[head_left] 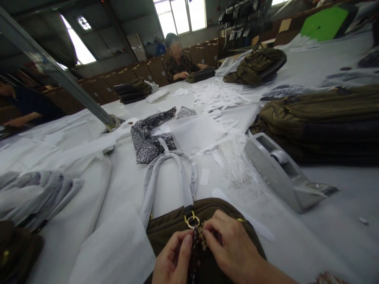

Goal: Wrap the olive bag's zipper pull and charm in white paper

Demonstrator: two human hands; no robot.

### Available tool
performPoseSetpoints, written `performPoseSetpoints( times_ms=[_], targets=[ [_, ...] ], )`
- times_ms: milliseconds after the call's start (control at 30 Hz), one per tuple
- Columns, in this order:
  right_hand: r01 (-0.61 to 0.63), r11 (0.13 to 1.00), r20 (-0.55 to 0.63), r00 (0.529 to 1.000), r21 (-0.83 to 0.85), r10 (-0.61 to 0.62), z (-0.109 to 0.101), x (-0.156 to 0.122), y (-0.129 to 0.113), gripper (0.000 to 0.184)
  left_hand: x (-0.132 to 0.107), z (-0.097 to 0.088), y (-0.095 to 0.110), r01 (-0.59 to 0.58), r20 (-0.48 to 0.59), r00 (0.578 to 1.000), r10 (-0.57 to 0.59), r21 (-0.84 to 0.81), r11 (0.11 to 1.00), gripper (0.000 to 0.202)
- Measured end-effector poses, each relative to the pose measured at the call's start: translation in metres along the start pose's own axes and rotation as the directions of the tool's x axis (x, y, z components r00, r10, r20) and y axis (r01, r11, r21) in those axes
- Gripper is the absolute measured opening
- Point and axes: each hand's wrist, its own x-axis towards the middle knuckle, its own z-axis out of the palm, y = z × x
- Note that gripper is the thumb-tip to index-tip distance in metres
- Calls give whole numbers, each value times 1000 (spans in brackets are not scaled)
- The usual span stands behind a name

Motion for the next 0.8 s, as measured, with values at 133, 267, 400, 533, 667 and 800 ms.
performPoseSetpoints(
  times_ms=[133,267,400,533,667,800],
  targets=[
    [-14,1000,1,1000,19,14,-1,1,-2,19,11,-3,-6,74,74,995,-65,-129,989,49],
    [-26,1000,1,1000,17,26,1,2,-2,19,18,-5,-9,102,120,989,-92,-85,991,53],
    [-41,999,-1,999,18,41,2,3,-1,19,18,-4,-5,105,111,989,-101,-31,994,51],
    [-44,999,-6,999,31,45,0,4,-1,19,15,-1,1,99,114,988,-100,12,995,41],
    [-46,998,-8,999,43,46,-1,4,-1,19,15,0,3,61,68,996,-64,43,997,26],
    [-34,997,-13,999,68,35,0,4,-2,18,19,-4,-2,49,72,996,-49,6,999,21]
  ],
)
